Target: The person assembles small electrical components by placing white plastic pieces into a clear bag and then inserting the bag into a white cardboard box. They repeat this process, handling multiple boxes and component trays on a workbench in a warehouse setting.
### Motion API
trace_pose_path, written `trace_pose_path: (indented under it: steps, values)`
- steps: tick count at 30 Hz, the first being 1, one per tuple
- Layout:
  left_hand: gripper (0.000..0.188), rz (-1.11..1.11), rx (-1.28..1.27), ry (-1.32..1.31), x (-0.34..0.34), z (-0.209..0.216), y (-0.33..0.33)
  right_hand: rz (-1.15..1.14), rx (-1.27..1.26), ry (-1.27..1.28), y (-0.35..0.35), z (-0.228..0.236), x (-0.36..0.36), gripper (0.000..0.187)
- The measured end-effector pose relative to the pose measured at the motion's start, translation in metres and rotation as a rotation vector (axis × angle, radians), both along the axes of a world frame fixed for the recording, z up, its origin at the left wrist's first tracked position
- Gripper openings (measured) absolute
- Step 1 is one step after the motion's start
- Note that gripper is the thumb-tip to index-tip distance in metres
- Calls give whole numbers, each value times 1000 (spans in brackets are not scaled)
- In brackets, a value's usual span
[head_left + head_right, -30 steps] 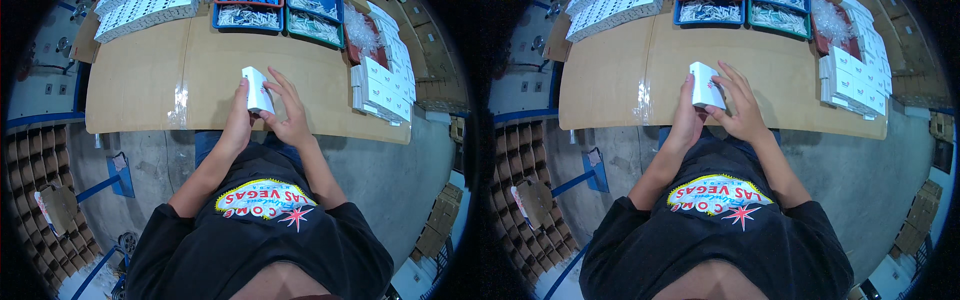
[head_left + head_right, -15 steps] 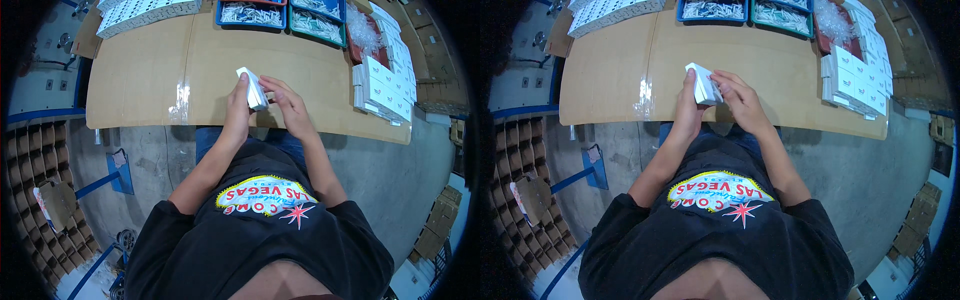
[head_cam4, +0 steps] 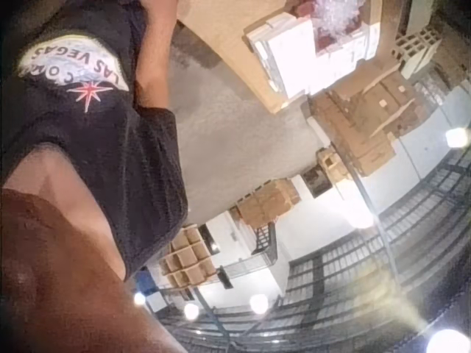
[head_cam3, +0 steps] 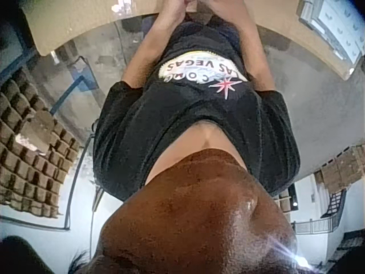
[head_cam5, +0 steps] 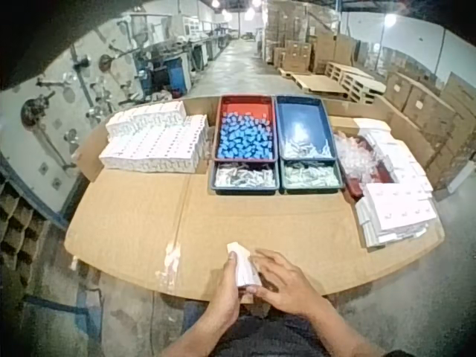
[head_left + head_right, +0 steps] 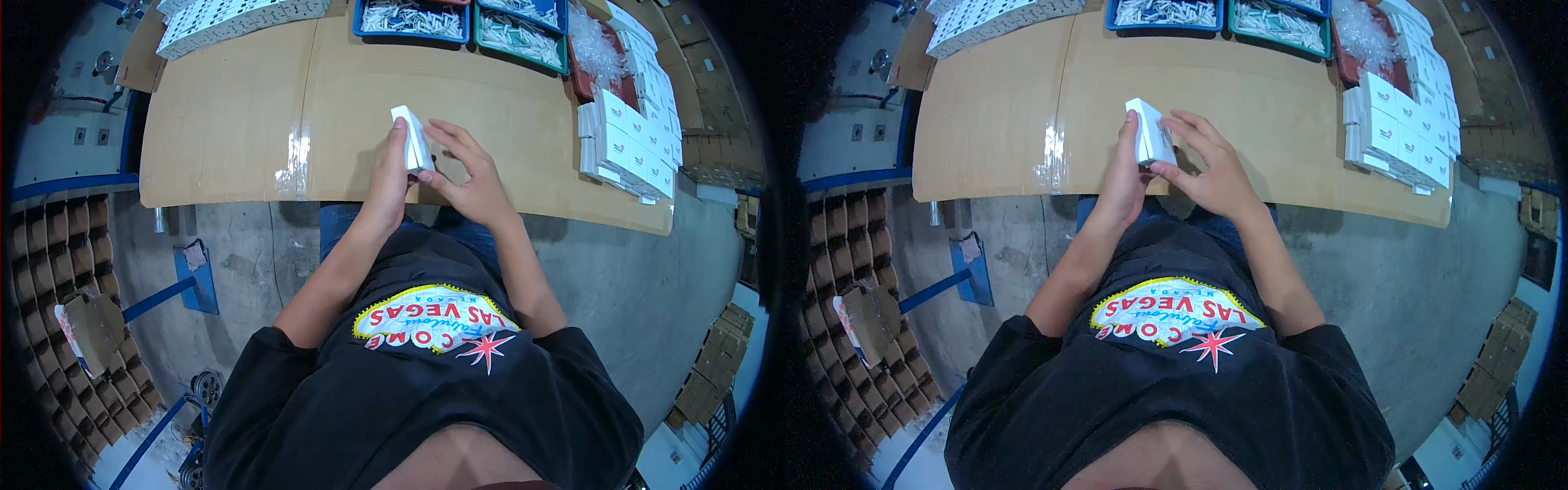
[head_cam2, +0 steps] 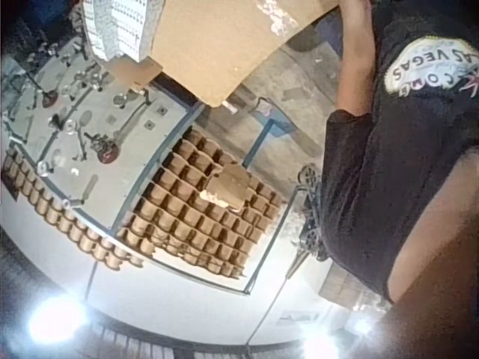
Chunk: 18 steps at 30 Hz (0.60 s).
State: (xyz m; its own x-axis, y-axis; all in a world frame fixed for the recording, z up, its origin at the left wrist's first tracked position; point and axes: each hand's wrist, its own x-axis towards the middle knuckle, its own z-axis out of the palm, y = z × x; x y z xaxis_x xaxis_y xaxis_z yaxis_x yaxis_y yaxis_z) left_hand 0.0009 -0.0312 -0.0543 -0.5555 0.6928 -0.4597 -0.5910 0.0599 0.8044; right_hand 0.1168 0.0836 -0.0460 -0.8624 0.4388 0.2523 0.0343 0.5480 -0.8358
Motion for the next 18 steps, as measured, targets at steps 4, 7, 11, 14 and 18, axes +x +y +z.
trace_pose_path:
  steps: [4,7,11,14,18]
  values:
    - [60,-3,0,36,7,3,2,17,77,122,0,3,-2,60]
    - [55,14,62,44,10,4,2,100,76,158,0,-6,-1,56]
    - [52,57,99,92,11,3,3,88,58,188,-11,-8,-2,49]
    - [51,75,115,120,11,-3,2,98,24,185,-12,-8,-2,48]
    - [51,97,150,134,10,-7,0,122,-41,191,-13,-6,-5,45]
